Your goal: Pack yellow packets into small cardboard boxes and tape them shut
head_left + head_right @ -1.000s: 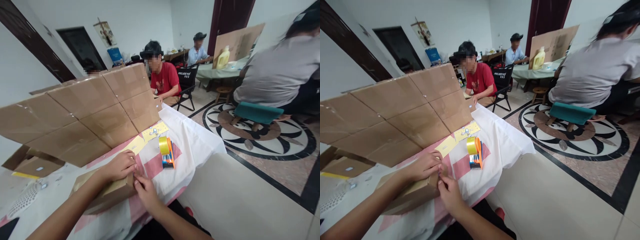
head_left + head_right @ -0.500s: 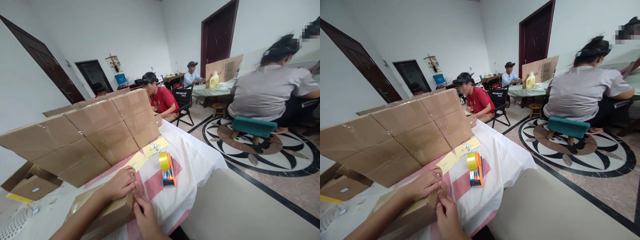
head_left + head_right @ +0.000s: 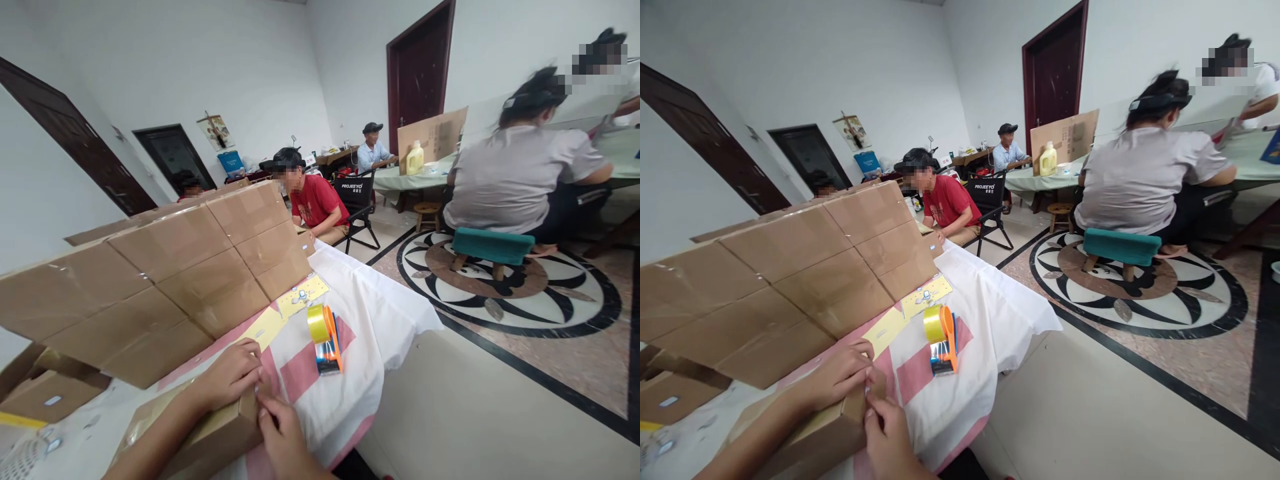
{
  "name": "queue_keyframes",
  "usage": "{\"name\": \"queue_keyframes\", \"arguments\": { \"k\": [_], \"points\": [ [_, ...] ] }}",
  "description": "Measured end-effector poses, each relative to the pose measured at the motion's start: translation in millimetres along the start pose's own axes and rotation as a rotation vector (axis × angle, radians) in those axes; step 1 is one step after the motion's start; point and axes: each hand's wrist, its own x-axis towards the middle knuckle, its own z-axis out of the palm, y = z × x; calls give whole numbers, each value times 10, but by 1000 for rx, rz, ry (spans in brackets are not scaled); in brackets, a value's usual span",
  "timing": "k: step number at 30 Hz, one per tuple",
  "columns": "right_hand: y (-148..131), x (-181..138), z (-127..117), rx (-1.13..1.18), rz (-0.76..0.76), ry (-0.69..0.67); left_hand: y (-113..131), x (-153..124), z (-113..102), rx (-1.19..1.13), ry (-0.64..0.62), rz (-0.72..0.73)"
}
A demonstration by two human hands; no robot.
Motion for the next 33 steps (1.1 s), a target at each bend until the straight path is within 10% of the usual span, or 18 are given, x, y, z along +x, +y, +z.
{"name": "queue_keyframes", "arguments": {
  "k": [33],
  "points": [
    [-83,78,-190,18,-33,-217,-69,-26,62,45,30,8]
  ]
}}
